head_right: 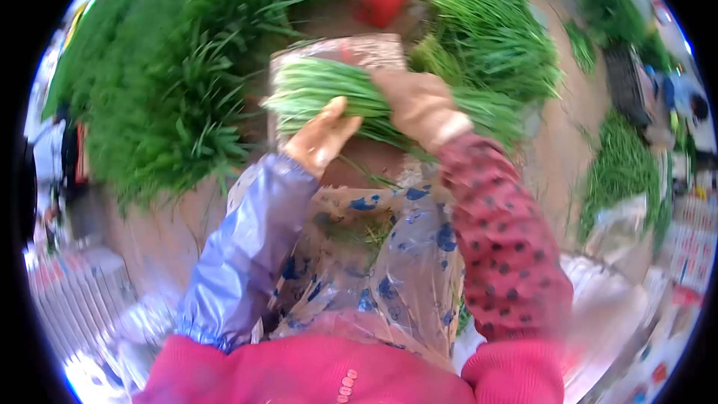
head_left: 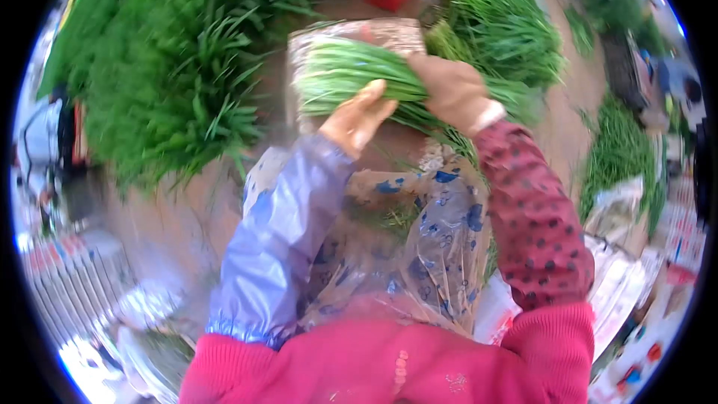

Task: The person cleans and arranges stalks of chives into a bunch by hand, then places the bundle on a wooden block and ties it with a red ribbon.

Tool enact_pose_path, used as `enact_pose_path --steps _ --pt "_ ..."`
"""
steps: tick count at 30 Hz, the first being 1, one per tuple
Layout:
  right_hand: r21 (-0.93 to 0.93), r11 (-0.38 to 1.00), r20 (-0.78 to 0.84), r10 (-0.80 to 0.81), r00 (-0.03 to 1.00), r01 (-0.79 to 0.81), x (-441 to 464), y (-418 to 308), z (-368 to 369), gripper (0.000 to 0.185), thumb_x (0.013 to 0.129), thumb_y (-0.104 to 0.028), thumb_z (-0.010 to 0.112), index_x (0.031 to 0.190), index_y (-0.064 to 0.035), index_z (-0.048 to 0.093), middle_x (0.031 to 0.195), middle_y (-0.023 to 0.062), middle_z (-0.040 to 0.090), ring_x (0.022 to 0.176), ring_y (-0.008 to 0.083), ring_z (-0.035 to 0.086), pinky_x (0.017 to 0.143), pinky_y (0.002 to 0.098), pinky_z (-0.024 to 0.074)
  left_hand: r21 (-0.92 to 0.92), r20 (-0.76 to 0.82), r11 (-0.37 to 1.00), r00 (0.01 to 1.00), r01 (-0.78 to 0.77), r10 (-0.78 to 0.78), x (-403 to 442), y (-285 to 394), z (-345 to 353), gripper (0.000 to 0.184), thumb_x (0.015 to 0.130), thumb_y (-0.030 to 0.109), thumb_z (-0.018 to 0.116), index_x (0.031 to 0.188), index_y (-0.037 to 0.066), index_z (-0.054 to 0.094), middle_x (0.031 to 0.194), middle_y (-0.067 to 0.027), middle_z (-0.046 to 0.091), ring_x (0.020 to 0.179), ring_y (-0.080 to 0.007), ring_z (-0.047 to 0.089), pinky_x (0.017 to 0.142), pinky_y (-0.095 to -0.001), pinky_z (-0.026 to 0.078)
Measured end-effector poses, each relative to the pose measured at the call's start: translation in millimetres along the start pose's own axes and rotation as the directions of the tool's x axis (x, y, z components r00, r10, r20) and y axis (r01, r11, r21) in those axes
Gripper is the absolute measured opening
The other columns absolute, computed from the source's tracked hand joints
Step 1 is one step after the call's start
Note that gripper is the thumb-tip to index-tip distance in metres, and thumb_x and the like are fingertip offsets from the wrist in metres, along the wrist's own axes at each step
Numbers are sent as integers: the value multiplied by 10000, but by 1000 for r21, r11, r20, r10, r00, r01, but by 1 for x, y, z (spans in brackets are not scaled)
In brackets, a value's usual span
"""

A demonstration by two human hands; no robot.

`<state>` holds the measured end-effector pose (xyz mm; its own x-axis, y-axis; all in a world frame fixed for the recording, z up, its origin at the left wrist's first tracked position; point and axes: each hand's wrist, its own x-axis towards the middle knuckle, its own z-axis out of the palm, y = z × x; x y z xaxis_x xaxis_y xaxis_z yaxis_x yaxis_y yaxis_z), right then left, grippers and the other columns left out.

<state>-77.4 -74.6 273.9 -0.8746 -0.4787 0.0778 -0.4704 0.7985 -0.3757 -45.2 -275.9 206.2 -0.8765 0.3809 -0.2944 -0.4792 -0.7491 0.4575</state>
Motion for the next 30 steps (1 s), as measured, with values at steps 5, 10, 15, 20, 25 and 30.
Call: enact_pose_path --steps 5,10,15,20,25,30 --pt "-153 988 129 46 991 -26 47 12 79 328 864 -135 520 1188 -114 566 998 107 665 942 300 641 798 420 495 459 -232 748 877 479 -420 -17 13 -9 327 871 107 669 1172 -2 603 1112 -121 657 1044 -253 630 881 -349 525" --pt "-284 956 255 149 955 -74 37 5 84 341 894 -211 529 1232 -166 536 1139 64 612 1043 246 584 838 378 424 687 500 -590 865 -424 -39 13 39 22 954 701 206 829 1479 79 292 1383 -79 501 1271 -272 475 1063 -441 350" --pt "-143 987 314 119 942 -77 36 18 81 413 859 -195 568 1258 -111 509 1153 90 576 1072 255 556 848 383 430 605 -71 -796 997 26 -21 66 17 -24 1378 437 304 919 1536 178 97 1541 -40 245 1433 -265 222 1128 -610 127" --pt "681 717 109 97 989 -145 9 97 30 491 797 -253 706 1215 -34 572 1114 139 630 1078 308 597 967 369 456 547 80 -837 997 -26 20 58 9 -60 1354 452 312 907 1535 181 106 1512 -47 278 1415 -279 243 1116 -635 110" --pt "133 710 218 660 719 -692 11 213 56 666 748 -396 764 1277 -61 538 1171 184 626 1133 337 582 970 404 455 385 124 -920 992 -69 -23 59 7 -65 1215 549 432 815 1527 129 162 1502 -76 307 1401 -297 269 1122 -591 119" --pt "-88 824 114 567 816 -560 67 266 107 900 723 -394 798 1391 10 350 1350 198 494 1249 347 481 1043 384 402 291 251 -948 966 -132 -58 59 9 -67 956 737 406 663 1509 66 211 1477 -130 338 1394 -316 284 1126 -585 94"
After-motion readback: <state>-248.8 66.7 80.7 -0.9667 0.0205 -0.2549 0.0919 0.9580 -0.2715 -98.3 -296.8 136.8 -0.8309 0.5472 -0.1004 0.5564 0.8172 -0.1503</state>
